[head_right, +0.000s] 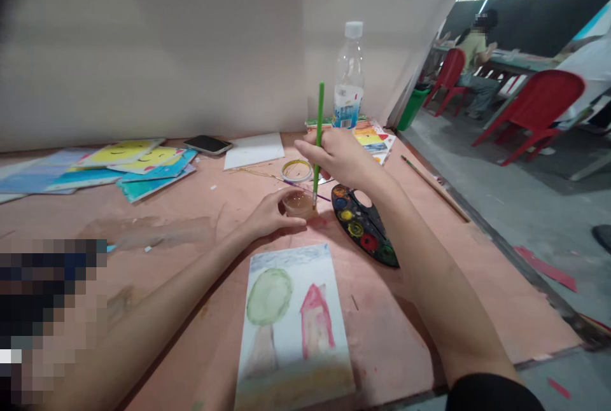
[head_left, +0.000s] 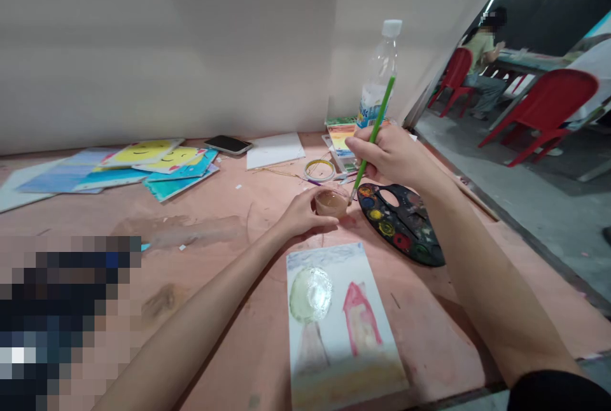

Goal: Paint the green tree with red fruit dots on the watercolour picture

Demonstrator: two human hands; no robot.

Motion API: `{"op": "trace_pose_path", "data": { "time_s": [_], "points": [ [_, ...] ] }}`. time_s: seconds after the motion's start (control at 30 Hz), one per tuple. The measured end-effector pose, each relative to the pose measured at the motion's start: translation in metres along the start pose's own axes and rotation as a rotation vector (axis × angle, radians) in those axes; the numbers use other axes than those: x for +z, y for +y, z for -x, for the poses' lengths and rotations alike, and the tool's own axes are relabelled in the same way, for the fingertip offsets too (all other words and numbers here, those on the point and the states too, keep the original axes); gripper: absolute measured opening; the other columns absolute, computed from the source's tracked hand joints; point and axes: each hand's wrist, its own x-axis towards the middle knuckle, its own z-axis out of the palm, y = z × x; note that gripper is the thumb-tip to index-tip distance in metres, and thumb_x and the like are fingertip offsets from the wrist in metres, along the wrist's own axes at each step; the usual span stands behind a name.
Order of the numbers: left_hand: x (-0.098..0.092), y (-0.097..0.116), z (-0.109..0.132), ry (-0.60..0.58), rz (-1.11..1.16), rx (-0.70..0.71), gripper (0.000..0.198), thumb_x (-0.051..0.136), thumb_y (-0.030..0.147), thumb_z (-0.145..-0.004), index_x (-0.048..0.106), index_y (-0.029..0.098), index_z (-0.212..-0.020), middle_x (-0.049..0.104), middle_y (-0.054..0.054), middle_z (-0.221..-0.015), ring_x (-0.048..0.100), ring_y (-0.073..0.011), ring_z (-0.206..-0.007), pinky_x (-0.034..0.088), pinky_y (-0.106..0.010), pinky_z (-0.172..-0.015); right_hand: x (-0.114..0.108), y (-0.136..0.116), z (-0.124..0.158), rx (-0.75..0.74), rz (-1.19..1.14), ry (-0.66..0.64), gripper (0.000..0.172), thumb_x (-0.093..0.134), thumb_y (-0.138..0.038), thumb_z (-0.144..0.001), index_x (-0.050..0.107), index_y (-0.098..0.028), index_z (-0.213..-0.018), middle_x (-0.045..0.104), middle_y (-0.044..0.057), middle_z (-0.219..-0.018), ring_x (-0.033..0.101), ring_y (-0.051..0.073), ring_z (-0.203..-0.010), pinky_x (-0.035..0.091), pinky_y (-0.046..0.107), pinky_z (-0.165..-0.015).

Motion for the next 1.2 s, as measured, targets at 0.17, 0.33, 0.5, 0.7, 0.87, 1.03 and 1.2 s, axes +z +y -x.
{"op": "trace_pose_path", "data": {
  "time_s": [0.17, 0.33, 0.5, 0.7, 0.87, 1.03, 1.2],
  "points": [
    [0.001, -0.001, 0.000, 0.007, 0.003, -0.005, 0.058, 0.085, 0.020, -0.060, 0.067, 0.020, -0.115, 0.072, -0.003, -0.116, 0.065, -0.0242, -0.108, 0.051, -0.033, -0.093, 0.003, 0.002, -0.001, -0.052, 0.049, 0.017, 0.043, 0.048, -0.029, -0.097, 0.039, -0.021, -0.056, 0.048, -0.003, -0.046, 0.046, 0.011, -0.048, 0.029, 0.027, -0.055],
    [0.000, -0.002, -0.001, 0.027, -0.017, -0.018, 0.061, 0.086, 0.021, -0.058, 0.066, 0.019, -0.116, 0.071, -0.004, -0.117, 0.065, -0.0253, -0.108, 0.052, -0.034, -0.092, 0.004, 0.001, -0.002, -0.096, 0.072, 0.043, 0.045, 0.047, -0.025, -0.098, 0.038, -0.020, -0.054, 0.044, -0.004, -0.044, 0.043, 0.010, -0.048, 0.028, 0.027, -0.056],
    [0.001, -0.007, -0.003, 0.037, -0.040, -0.009, 0.063, 0.086, 0.022, -0.058, 0.066, 0.020, -0.117, 0.071, -0.004, -0.117, 0.065, -0.0257, -0.108, 0.051, -0.037, -0.095, 0.009, -0.006, -0.003, -0.071, 0.045, -0.012, 0.044, 0.051, -0.023, -0.097, 0.040, -0.019, -0.055, 0.045, -0.005, -0.044, 0.044, 0.009, -0.047, 0.028, 0.026, -0.053],
    [0.003, -0.007, -0.002, 0.063, -0.033, -0.008, 0.064, 0.084, 0.021, -0.060, 0.065, 0.022, -0.120, 0.070, -0.004, -0.121, 0.065, -0.0257, -0.111, 0.052, -0.038, -0.097, -0.021, -0.006, 0.009, 0.105, -0.083, 0.315, 0.043, 0.056, -0.038, -0.097, 0.048, -0.021, -0.057, 0.048, -0.004, -0.045, 0.043, 0.009, -0.038, 0.034, 0.023, -0.043],
    [0.001, -0.007, -0.002, 0.142, -0.079, -0.020, 0.065, 0.084, 0.024, -0.061, 0.063, 0.020, -0.122, 0.070, -0.007, -0.120, 0.066, -0.0270, -0.109, 0.053, -0.039, -0.093, -0.040, 0.030, 0.050, 0.288, -0.093, 0.395, 0.024, 0.071, -0.033, -0.083, 0.059, -0.021, -0.066, 0.062, -0.001, -0.055, 0.052, 0.011, -0.041, 0.041, 0.024, -0.042],
    [-0.001, -0.015, -0.006, 0.143, -0.108, -0.017, 0.065, 0.084, 0.027, -0.060, 0.063, 0.020, -0.121, 0.069, -0.007, -0.120, 0.065, -0.0286, -0.111, 0.051, -0.041, -0.096, -0.027, 0.065, 0.098, 0.377, -0.052, 0.388, 0.027, 0.073, -0.034, -0.080, 0.055, -0.021, -0.066, 0.062, -0.001, -0.053, 0.053, 0.012, -0.041, 0.039, 0.024, -0.042],
    [-0.001, -0.013, -0.006, 0.148, -0.105, -0.026, 0.067, 0.083, 0.029, -0.059, 0.061, 0.019, -0.122, 0.069, -0.008, -0.120, 0.065, -0.0292, -0.110, 0.051, -0.041, -0.094, -0.009, 0.077, 0.111, 0.422, -0.044, 0.391, 0.029, 0.071, -0.040, -0.084, 0.053, -0.022, -0.069, 0.064, 0.000, -0.057, 0.057, 0.015, -0.046, 0.042, 0.027, -0.045]
  ]
}}
